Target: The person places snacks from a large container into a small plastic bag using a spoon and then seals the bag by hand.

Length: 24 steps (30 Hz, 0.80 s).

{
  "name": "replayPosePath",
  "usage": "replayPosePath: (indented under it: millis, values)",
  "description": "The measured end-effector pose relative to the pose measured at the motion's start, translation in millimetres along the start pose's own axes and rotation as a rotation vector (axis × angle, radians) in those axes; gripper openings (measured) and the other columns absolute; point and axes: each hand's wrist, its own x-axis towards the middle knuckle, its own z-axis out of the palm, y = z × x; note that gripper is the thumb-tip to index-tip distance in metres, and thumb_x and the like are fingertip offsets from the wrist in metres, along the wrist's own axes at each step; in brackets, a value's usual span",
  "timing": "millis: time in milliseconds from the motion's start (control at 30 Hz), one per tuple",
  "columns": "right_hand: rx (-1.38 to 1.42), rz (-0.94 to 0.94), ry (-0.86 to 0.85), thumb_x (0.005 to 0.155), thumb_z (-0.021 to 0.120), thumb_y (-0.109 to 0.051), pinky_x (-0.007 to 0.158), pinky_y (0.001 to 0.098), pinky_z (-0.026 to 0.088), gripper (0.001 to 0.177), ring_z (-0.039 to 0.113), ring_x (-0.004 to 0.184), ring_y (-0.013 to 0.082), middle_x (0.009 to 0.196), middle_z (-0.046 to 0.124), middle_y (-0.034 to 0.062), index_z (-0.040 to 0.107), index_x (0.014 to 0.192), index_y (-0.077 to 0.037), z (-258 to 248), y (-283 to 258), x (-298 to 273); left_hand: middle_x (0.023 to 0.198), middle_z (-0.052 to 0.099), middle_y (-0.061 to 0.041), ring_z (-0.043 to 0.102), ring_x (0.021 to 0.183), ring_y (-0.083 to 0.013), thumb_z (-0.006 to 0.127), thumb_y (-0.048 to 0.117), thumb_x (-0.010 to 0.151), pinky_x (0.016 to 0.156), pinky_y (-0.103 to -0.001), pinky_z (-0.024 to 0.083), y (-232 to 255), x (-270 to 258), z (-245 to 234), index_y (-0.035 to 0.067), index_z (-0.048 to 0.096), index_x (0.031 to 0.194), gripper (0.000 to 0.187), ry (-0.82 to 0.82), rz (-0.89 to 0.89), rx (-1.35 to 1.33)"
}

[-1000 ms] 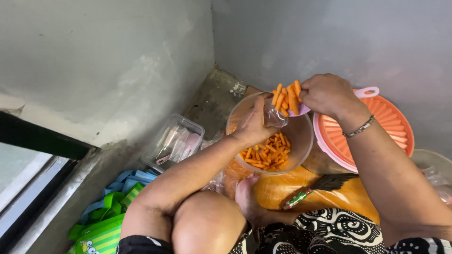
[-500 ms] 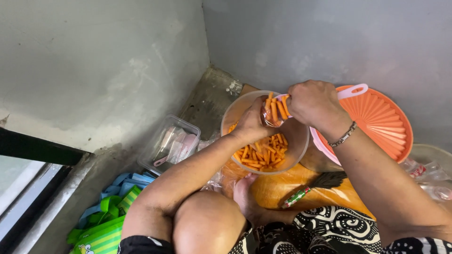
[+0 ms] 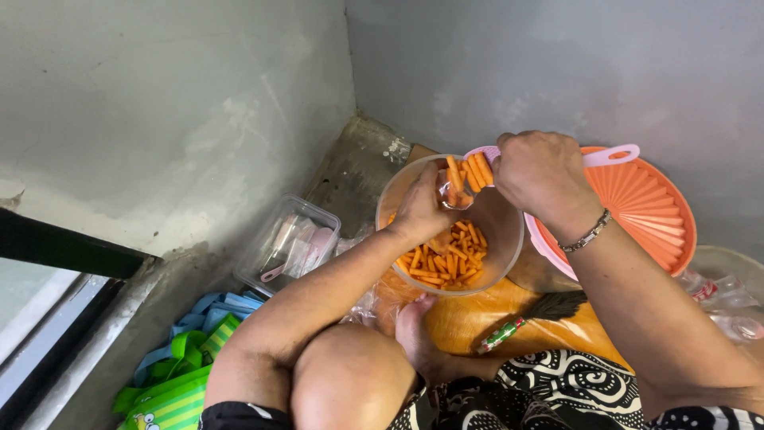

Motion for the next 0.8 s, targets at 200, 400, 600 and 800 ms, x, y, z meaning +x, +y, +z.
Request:
replayPosePath:
  millis: [200, 400, 600, 800]
  values:
    - [-0.003, -0.022, 0.050, 0.078, 0.041, -0.025, 0.064, 0.0438, 0.050, 0.027, 0.063, 0.070, 0.0338, 0.066, 0.062, 0.0129, 0.062, 0.077, -0.009, -3.0, -4.4, -5.3, 0.101, 0.054, -0.014, 0.050, 0.106, -0.0329, 0.073, 0.027, 0.057, 0.091, -0.041, 0.041, 12.0, -6.7, -4.4, 0.017, 0.029, 0.125, 0.081, 0.005, -0.088, 0.010]
    - [-0.061, -0.080, 0.153, 0.076, 0.041, -0.025, 0.059, 0.0405, 0.051, 0.024, 0.063, 0.064, 0.0292, 0.060, 0.060, 0.0084, 0.060, 0.072, -0.011, 6.8, -21.1, -11.2, 0.105, 0.053, -0.020, 0.046, 0.108, -0.0402, 0.072, 0.020, 0.059, 0.093, -0.046, 0.038, 18.0, -12.6, -5.5, 0.017, 0.025, 0.128, 0.083, 0.010, -0.006, -0.011]
    - [-0.095, -0.128, 0.214, 0.076, 0.041, -0.024, 0.056, 0.0395, 0.051, 0.022, 0.063, 0.062, 0.0281, 0.060, 0.059, 0.0072, 0.058, 0.071, -0.011, 2.6, -19.4, -12.5, 0.110, 0.052, -0.020, 0.046, 0.110, -0.0383, 0.072, 0.021, 0.059, 0.094, -0.045, 0.037, 25.1, -14.6, -9.4, 0.020, 0.028, 0.125, 0.080, -0.013, -0.004, 0.053]
    - [-0.093, -0.099, 0.193, 0.077, 0.042, -0.026, 0.054, 0.0401, 0.050, 0.023, 0.062, 0.059, 0.0291, 0.058, 0.057, 0.0074, 0.056, 0.070, -0.010, 0.2, -15.3, -11.9, 0.110, 0.051, -0.022, 0.045, 0.110, -0.0394, 0.072, 0.026, 0.059, 0.095, -0.045, 0.036, 23.1, -12.7, -8.4, 0.018, 0.028, 0.125, 0.080, -0.015, -0.026, 0.040]
